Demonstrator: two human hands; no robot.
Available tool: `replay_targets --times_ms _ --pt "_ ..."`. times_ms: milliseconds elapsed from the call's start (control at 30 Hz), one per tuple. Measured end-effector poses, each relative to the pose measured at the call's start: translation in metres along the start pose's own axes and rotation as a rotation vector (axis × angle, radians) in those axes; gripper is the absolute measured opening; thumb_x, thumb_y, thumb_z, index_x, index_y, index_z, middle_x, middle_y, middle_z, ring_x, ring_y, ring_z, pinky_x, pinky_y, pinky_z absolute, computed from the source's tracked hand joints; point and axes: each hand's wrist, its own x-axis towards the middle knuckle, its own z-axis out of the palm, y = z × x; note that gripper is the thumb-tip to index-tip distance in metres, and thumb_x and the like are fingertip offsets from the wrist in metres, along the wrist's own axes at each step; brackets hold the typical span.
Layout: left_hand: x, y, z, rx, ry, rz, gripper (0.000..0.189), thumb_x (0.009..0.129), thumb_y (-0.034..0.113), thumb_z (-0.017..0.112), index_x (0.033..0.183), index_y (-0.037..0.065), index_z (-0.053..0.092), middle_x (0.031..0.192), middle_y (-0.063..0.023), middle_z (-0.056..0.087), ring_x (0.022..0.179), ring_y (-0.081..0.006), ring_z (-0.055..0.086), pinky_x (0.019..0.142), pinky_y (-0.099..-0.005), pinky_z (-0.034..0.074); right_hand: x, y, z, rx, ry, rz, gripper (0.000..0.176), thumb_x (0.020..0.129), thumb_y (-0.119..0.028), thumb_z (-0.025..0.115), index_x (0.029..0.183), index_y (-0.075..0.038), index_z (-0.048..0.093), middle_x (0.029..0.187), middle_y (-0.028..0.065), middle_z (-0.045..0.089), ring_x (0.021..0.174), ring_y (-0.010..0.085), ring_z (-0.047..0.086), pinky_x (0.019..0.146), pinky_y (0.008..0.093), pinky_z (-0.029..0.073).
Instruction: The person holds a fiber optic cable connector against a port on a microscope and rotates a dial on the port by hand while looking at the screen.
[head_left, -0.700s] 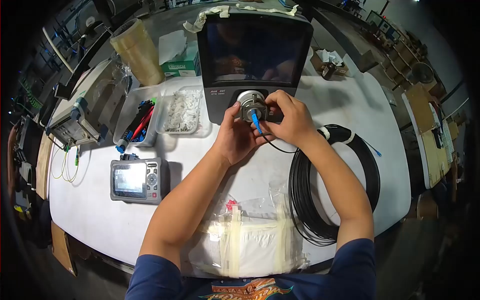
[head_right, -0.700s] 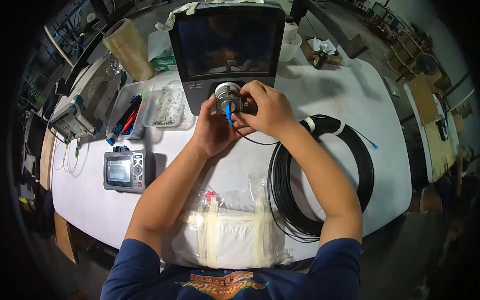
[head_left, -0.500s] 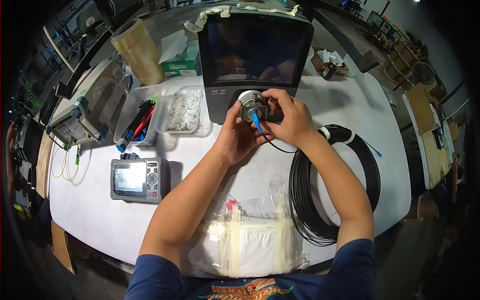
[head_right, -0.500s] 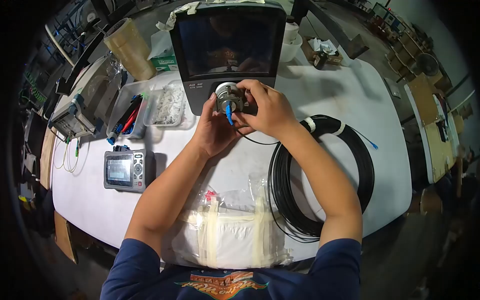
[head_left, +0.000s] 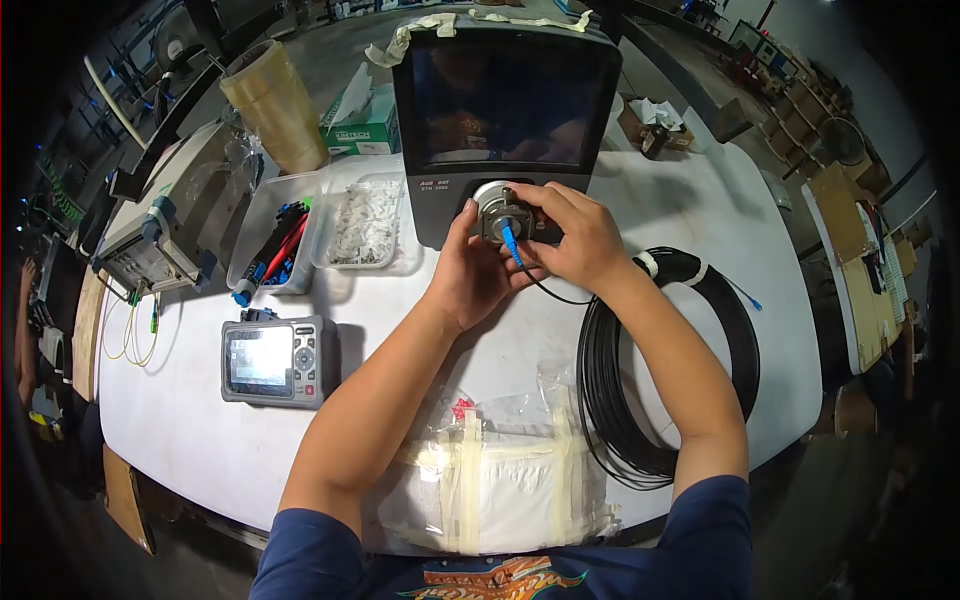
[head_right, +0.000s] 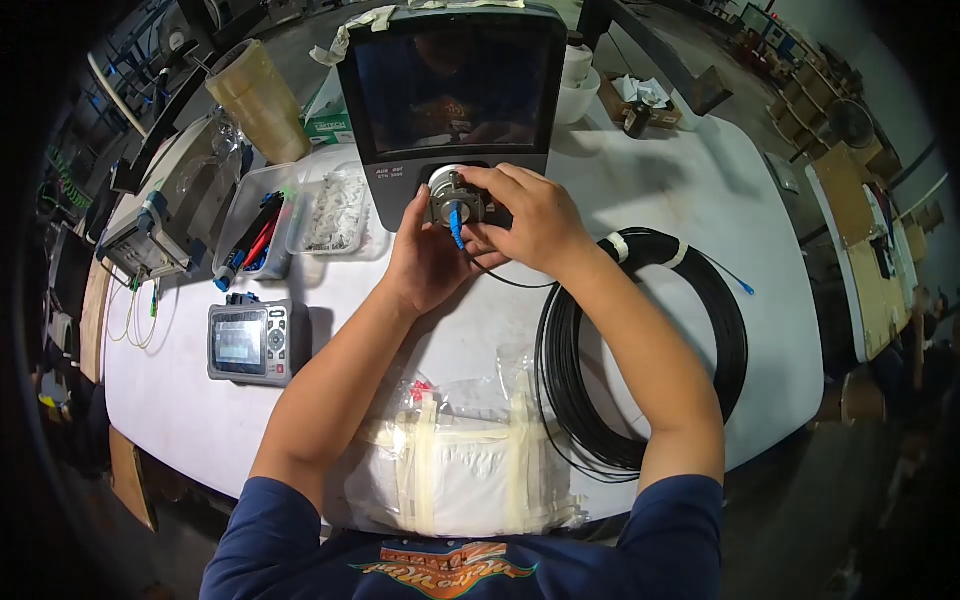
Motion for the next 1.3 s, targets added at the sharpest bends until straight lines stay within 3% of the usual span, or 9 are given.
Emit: replay_targets --times_ms 200,267,500,567,900,967,1300 --pt "0.0005 0.0010 -0.0028 -0.019 -0.002 -0.022 0.074 0.099 0.068 0.044 0.135 0.004 0.055 0.124 -0.0115 0.067 0.111 -0.0265 0.067 0.106 -0.0462 0.050 0.0015 -0.0009 0.0008 0.033 -0.013 0.031 0.060 0.071 -0.021 0.089 0.125 -0.011 0.065 0.093 0.0070 0.068 0.078 0.0253 0.069 0.072 0.0374 0.057" --pt "0.0003 0.0007 -0.0031 -0.049 -0.022 -0.010 0.072 0.099 0.065 0.048 0.137 0.003 0.056 0.132 -0.0144 0.064 0.118 -0.0313 0.065 0.110 -0.0535 0.048 0.0005 0.0022 0.0008 0.036 0.004 -0.005 0.058 0.072 -0.020 0.089 0.124 -0.011 0.065 0.094 0.0069 0.069 0.078 0.0252 0.069 0.071 0.0372 0.057" --pt "0.0014 -0.0003 -0.0044 -0.082 0.013 -0.020 0.071 0.100 0.064 0.046 0.138 0.005 0.056 0.134 -0.0143 0.063 0.120 -0.0316 0.064 0.109 -0.0539 0.048 -0.0002 0.0003 -0.0007 0.051 0.001 0.011 0.055 0.072 -0.020 0.089 0.120 -0.010 0.065 0.099 0.0072 0.070 0.079 0.0249 0.071 0.071 0.0361 0.058" --pt "0.0007 0.0001 -0.0046 -0.063 0.004 -0.019 0.070 0.100 0.063 0.045 0.139 0.006 0.056 0.135 -0.0142 0.063 0.120 -0.0315 0.064 0.109 -0.0536 0.049 0.0000 -0.0025 -0.0037 0.058 -0.060 0.063 0.058 0.070 -0.007 0.087 0.124 -0.004 0.064 0.104 0.0105 0.071 0.088 0.0261 0.071 0.079 0.0323 0.060" --pt "0.0018 -0.0012 -0.0064 -0.044 -0.042 0.003 0.071 0.100 0.065 0.045 0.139 0.007 0.055 0.134 -0.0136 0.063 0.120 -0.0303 0.064 0.108 -0.0532 0.049 -0.0022 0.0020 -0.0012 0.044 -0.059 0.057 0.054 0.072 -0.011 0.089 0.120 -0.005 0.064 0.110 0.0095 0.072 0.086 0.0237 0.071 0.077 0.0317 0.059" --pt "0.0018 -0.0007 -0.0065 -0.041 -0.049 -0.001 0.071 0.100 0.065 0.045 0.139 0.007 0.055 0.134 -0.0135 0.063 0.120 -0.0302 0.064 0.109 -0.0528 0.049 -0.0011 0.0010 0.0004 0.032 0.002 0.034 0.050 0.072 -0.020 0.089 0.113 -0.008 0.064 0.094 0.0067 0.069 0.079 0.0247 0.071 0.070 0.0365 0.058" --pt "0.0010 0.0014 -0.0045 -0.018 -0.062 0.003 0.072 0.100 0.066 0.043 0.140 0.006 0.055 0.134 -0.0131 0.064 0.119 -0.0301 0.065 0.109 -0.0521 0.049 0.0001 -0.0007 -0.0027 0.008 -0.023 0.054 0.046 0.073 -0.021 0.088 0.110 -0.008 0.064 0.093 0.0064 0.069 0.078 0.0244 0.070 0.070 0.0361 0.058"
